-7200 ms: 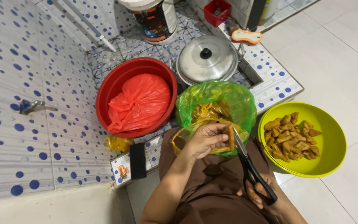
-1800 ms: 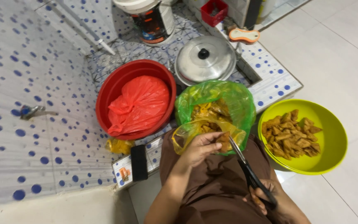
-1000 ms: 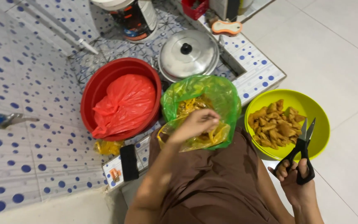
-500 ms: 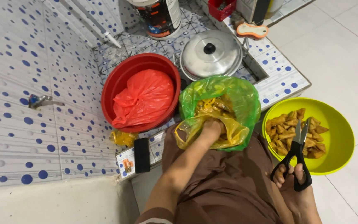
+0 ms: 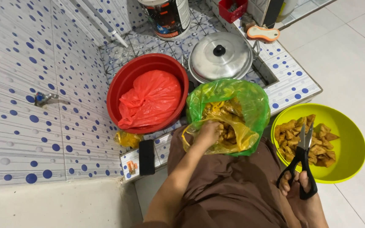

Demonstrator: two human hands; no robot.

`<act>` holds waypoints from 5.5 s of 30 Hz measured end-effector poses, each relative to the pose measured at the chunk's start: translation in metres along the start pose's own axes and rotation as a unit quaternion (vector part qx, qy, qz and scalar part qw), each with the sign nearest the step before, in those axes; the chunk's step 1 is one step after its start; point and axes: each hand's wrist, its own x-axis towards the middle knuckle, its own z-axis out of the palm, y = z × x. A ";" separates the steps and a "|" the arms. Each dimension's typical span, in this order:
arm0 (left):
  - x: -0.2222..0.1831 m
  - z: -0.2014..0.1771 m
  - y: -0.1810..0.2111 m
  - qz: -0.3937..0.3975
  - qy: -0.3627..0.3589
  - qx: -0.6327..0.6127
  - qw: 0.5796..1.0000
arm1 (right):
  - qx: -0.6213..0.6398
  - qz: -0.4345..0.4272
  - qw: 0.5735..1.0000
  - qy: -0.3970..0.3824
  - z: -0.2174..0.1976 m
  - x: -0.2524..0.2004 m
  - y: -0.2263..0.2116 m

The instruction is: Cutting fried food snacks into smaller pieces using scissors and placing them in a plastic bag.

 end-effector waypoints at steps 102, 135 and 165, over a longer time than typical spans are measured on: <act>-0.082 0.006 0.036 0.069 -0.103 -0.803 0.582 | -0.035 0.159 0.977 -0.137 0.077 -0.027 0.019; -0.025 -0.052 0.066 0.173 -0.115 -0.421 0.883 | 0.100 -0.074 0.992 0.001 -0.040 -0.014 -0.010; 0.057 0.030 -0.029 0.203 -0.080 0.336 0.916 | 0.034 -0.004 0.999 -0.042 0.001 -0.011 -0.020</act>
